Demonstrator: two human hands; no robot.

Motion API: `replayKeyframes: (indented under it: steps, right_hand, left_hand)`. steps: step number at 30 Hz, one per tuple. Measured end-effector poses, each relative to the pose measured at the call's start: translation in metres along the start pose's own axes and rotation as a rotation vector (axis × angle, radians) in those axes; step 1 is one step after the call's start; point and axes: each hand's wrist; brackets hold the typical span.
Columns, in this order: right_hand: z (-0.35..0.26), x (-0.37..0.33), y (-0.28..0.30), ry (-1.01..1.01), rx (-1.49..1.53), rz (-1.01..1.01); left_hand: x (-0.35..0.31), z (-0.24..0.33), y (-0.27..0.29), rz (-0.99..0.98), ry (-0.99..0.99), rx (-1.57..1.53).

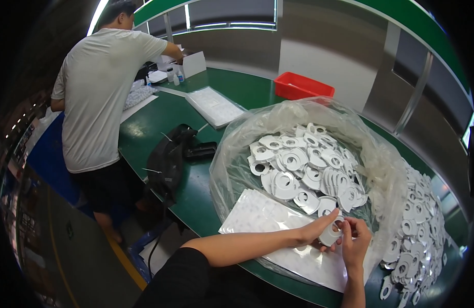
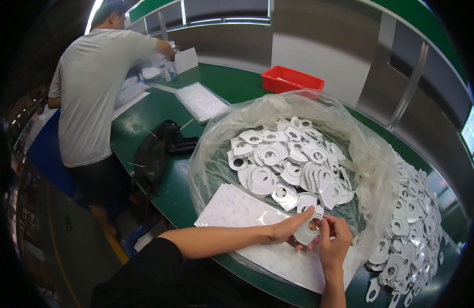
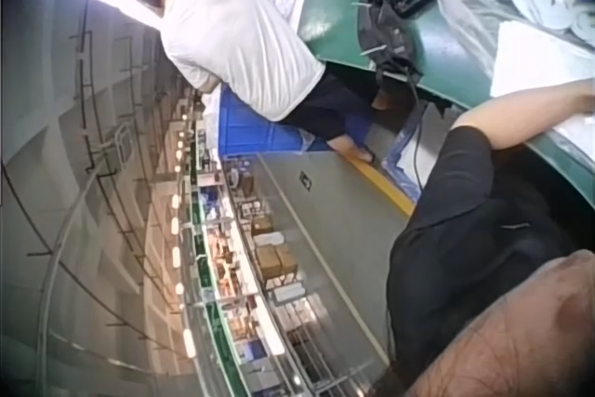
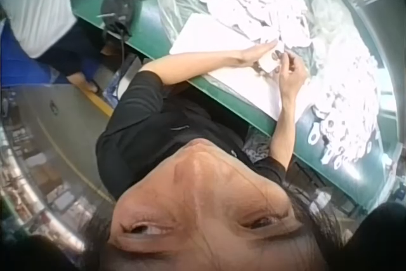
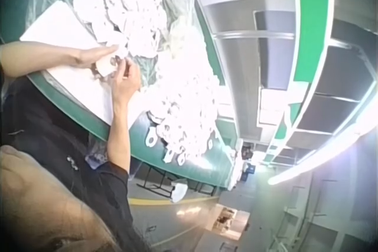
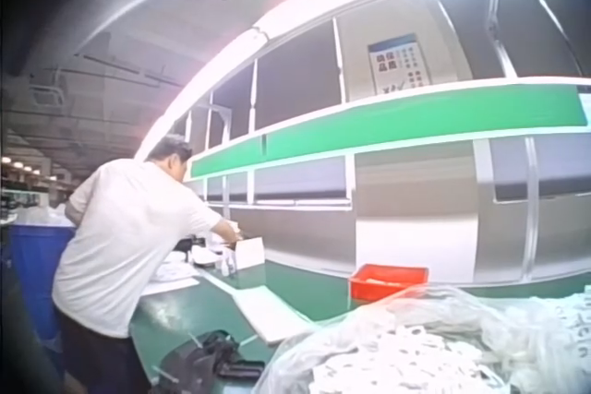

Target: The operator is sorting and inspecting white circular bulb housing components on a production line.

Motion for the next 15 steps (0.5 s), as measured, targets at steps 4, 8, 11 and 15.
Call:
replayKeyframes:
  steps: [4,8,11,15]
  right_hand:
    - [0.005,0.0,0.0,0.011,-0.026,0.005]
    - [0.001,0.0,0.001,-0.004,-0.017,-0.008]
    - [-0.003,0.0,0.0,-0.025,0.021,-0.01]
    - [-0.001,-0.001,-0.002,-0.007,0.022,0.0]
  left_hand:
    - [-0.003,0.004,0.0,-0.021,0.015,0.024]
    - [-0.005,0.007,-0.001,-0.031,0.044,0.051]
    - [-0.006,0.007,-0.001,-0.031,0.042,0.052]
    - [-0.006,0.006,-0.001,-0.036,0.034,0.058]
Point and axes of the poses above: each hand's wrist, its own x-axis towards the middle knuckle, its own y-axis out of the back of the hand, z = x × y, and after that the axes turned 12 degrees about -z, right-handed
